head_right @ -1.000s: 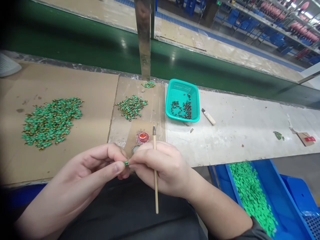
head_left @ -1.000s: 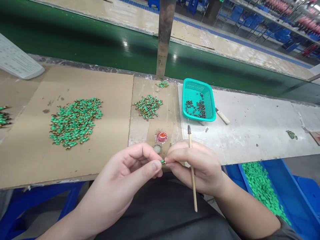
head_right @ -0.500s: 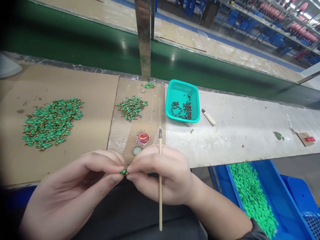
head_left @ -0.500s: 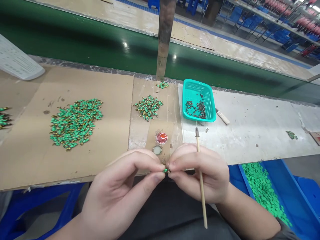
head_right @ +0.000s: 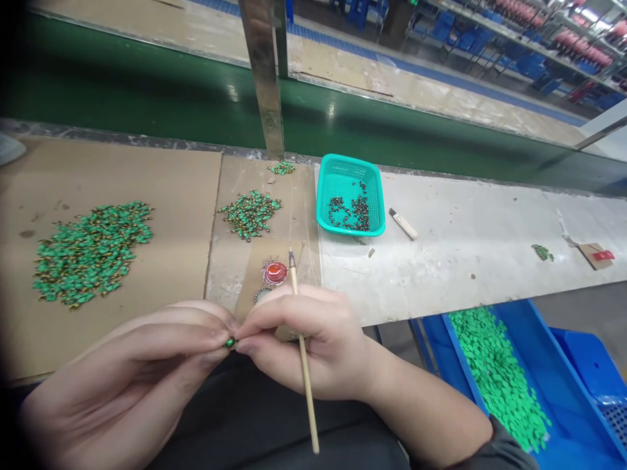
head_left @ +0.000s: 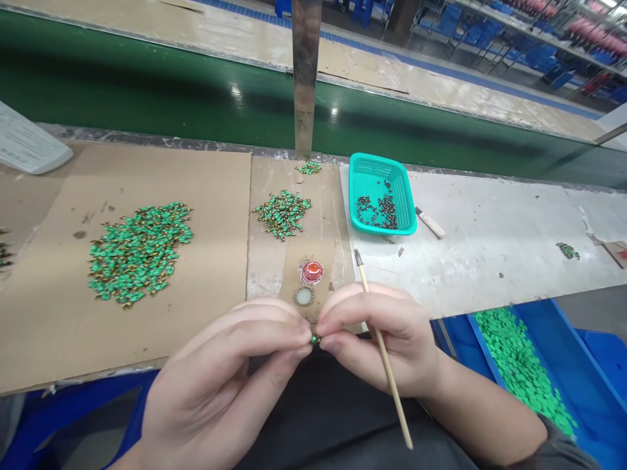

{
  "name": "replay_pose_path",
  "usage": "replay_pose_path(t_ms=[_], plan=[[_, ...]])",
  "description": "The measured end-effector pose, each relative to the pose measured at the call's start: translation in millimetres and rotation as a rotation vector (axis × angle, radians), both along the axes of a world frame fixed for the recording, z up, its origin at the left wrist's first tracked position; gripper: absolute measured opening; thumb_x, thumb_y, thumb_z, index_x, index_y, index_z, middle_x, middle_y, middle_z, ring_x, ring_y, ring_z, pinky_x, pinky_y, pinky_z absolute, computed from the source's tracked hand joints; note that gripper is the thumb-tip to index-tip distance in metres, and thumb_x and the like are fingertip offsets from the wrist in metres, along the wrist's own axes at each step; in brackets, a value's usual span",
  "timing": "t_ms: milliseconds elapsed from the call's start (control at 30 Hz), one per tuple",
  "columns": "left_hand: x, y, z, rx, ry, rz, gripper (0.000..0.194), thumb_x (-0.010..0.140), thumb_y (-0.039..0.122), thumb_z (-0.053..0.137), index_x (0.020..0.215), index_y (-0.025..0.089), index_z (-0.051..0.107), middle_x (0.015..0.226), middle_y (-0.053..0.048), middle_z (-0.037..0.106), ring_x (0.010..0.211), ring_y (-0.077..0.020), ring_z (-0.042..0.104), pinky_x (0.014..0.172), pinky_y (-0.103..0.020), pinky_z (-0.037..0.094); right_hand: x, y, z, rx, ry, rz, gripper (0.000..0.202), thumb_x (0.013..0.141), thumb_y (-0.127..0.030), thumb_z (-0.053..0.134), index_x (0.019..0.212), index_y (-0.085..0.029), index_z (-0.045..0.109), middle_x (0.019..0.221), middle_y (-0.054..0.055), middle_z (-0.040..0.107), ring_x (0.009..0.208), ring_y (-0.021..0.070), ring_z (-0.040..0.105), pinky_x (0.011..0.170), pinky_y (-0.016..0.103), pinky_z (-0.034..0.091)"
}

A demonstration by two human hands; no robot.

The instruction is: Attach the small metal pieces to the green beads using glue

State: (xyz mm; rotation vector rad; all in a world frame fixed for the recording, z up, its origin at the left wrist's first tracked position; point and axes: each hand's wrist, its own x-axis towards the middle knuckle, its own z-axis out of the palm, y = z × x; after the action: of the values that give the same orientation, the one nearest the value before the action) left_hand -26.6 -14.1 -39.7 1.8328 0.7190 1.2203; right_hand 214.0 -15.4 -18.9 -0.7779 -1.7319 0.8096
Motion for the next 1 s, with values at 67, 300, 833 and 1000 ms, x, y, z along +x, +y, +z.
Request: replay_pose_path(t_ms=[67,300,833,1000], plan=[[0,0,0.0,0.006,0.012,0.011,0.049,0.100,-0.015,0.075,0.126,0.024,0.085,0.116,-0.002,0.085,0.113,-0.0155,0.082,0.103,-0.025,0.066,0,0,-1.1,0.009,-0.005,-0.005,0.006,0.109,-0.014,0.084,0.110,-0.018,0.081,0.094,0.007,0.086,0.082,0.0172,0.081,0.079,0.026,0.070],[1,-1,-0.2,-0.003,0.041,0.061,0.045,0.100,-0.011,0.077,0.122,0.026,0.087,0.114,-0.002,0.087,0.109,-0.0176,0.082,0.100,-0.027,0.069,-2,-1,-3.0,0.033,-0.008,-0.014,0.009,0.108,-0.009,0.082,0.109,-0.018,0.079,0.098,0.007,0.087,0.085,0.0162,0.082,0.083,0.025,0.070],[10,4,13.0,-0.046,0.029,0.031,0.036,0.102,-0.005,0.075,0.115,0.027,0.083,0.101,0.001,0.086,0.096,-0.0147,0.085,0.088,-0.023,0.069,-1,-4,-2.5,-0.042,-0.033,-0.034,0.011,0.106,-0.011,0.082,0.108,-0.022,0.080,0.091,0.005,0.084,0.079,0.0177,0.081,0.076,0.025,0.069],[11,4,12.3,-0.033,0.031,0.046,0.034,0.102,-0.005,0.074,0.113,0.026,0.083,0.099,-0.001,0.086,0.093,-0.0150,0.085,0.086,-0.023,0.069,-2,-3,-4.5,-0.070,-0.021,-0.029,0.011,0.106,-0.011,0.079,0.106,-0.022,0.081,0.089,0.004,0.083,0.075,0.0173,0.079,0.070,0.026,0.068]])
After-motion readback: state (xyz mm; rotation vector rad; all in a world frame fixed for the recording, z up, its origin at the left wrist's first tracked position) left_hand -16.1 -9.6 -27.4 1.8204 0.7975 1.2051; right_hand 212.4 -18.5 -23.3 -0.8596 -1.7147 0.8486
